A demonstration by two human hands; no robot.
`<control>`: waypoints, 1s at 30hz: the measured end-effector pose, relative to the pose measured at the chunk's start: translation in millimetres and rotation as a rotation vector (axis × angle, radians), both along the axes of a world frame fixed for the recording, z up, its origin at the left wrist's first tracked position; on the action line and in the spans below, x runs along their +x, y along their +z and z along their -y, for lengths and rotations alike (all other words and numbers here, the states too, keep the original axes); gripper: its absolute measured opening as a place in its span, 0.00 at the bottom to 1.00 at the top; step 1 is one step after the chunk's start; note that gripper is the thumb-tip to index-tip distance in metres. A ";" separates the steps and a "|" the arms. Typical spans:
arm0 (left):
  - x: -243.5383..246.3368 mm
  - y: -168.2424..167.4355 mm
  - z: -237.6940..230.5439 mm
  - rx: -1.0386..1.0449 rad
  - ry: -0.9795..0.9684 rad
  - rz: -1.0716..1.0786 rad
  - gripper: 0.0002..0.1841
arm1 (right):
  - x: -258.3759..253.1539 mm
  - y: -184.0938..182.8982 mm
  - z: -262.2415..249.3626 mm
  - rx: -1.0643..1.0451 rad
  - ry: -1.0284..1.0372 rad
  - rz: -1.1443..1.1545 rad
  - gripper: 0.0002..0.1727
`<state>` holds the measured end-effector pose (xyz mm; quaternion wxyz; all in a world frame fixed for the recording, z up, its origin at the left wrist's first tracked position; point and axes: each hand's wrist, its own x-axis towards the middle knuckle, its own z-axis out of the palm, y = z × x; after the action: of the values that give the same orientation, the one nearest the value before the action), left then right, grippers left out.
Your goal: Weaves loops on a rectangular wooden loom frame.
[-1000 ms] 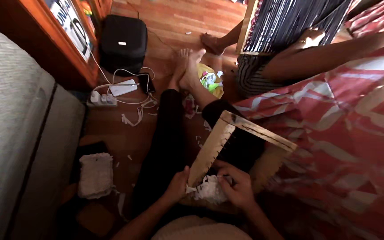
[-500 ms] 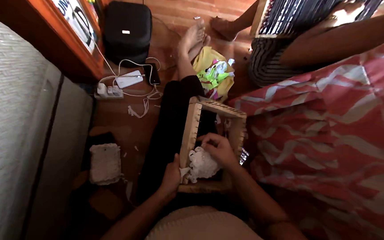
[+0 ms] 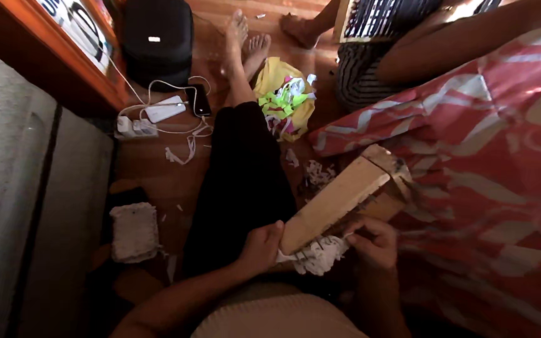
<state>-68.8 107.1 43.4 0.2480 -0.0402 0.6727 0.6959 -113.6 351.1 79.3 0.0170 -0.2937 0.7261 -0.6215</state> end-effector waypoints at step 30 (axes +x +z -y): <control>-28.2 -48.4 77.0 -0.455 0.289 -0.237 0.21 | -55.5 -65.3 92.5 -0.033 0.195 -0.015 0.08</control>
<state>-97.0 30.1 -5.0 0.0506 -0.1084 0.8230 0.5552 -169.1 258.6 14.0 0.0673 -0.3676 0.6840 -0.6265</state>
